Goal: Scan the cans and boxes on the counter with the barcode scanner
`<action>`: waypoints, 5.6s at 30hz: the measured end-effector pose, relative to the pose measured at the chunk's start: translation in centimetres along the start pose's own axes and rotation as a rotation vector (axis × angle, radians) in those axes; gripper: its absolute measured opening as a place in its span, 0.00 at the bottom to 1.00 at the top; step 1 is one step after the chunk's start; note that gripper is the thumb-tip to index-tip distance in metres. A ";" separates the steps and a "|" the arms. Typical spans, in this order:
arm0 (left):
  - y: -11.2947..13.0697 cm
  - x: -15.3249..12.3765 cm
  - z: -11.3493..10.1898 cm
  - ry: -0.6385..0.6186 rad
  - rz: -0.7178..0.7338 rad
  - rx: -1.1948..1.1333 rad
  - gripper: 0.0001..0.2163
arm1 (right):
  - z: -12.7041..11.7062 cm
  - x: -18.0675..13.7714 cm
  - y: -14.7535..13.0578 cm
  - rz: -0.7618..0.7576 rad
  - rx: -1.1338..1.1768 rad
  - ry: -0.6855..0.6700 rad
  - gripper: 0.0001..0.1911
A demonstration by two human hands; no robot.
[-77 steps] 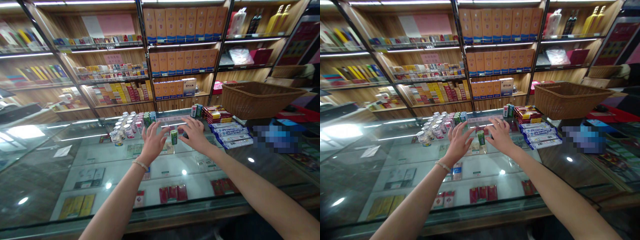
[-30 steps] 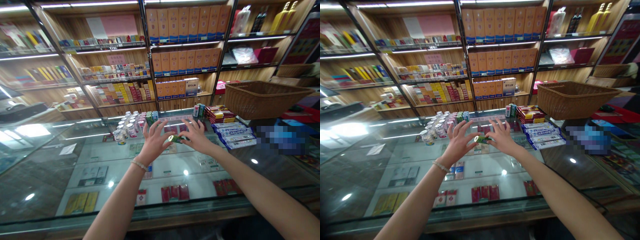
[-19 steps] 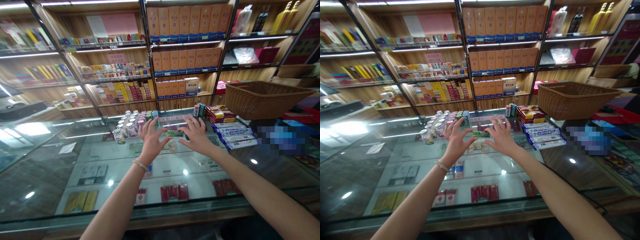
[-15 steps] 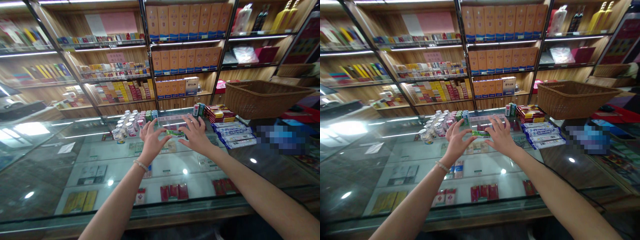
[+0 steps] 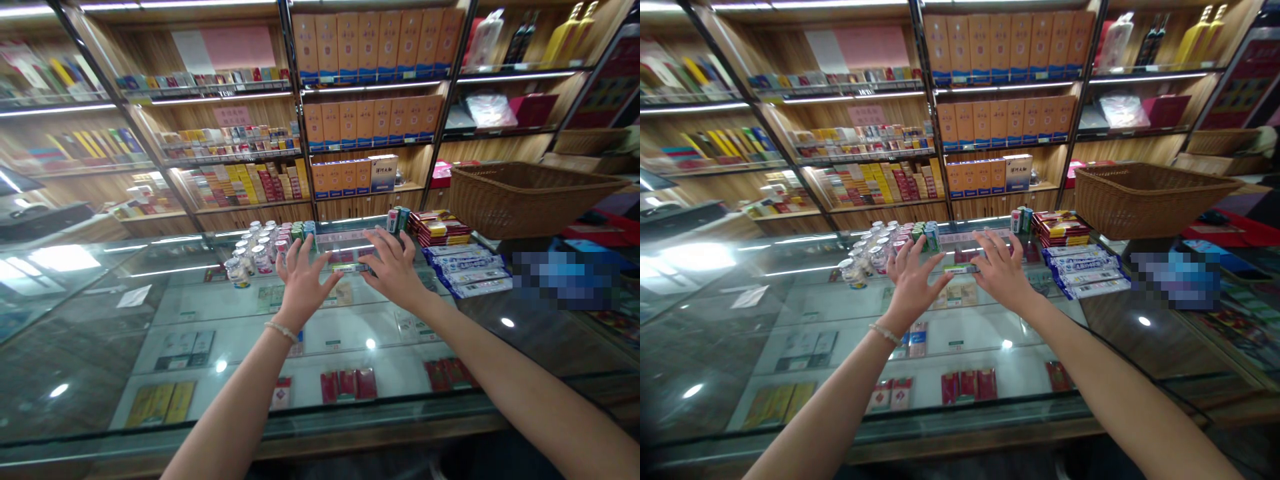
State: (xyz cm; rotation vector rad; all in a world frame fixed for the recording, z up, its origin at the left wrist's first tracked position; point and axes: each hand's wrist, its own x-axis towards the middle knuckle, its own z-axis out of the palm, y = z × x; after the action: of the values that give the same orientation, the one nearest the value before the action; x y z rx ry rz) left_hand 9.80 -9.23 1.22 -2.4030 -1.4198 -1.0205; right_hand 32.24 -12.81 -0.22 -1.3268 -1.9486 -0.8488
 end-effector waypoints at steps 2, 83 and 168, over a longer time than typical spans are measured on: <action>0.1 -0.1 -0.2 0.015 0.053 0.039 0.24 | -0.2 0.0 0.0 0.002 0.008 -0.051 0.07; -2.2 0.2 0.9 0.107 -0.109 0.191 0.08 | -6.8 0.5 -0.8 0.568 0.840 -0.704 0.17; -1.9 0.1 0.7 0.105 -0.097 0.108 0.07 | -2.0 -1.5 2.1 0.278 -0.011 -0.691 0.19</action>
State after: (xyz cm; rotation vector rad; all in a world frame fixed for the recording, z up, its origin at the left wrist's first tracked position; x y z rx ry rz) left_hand 8.59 -7.84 0.40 -2.1909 -1.5265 -1.0471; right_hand 34.93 -14.63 0.12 -2.0275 -2.1610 -0.2736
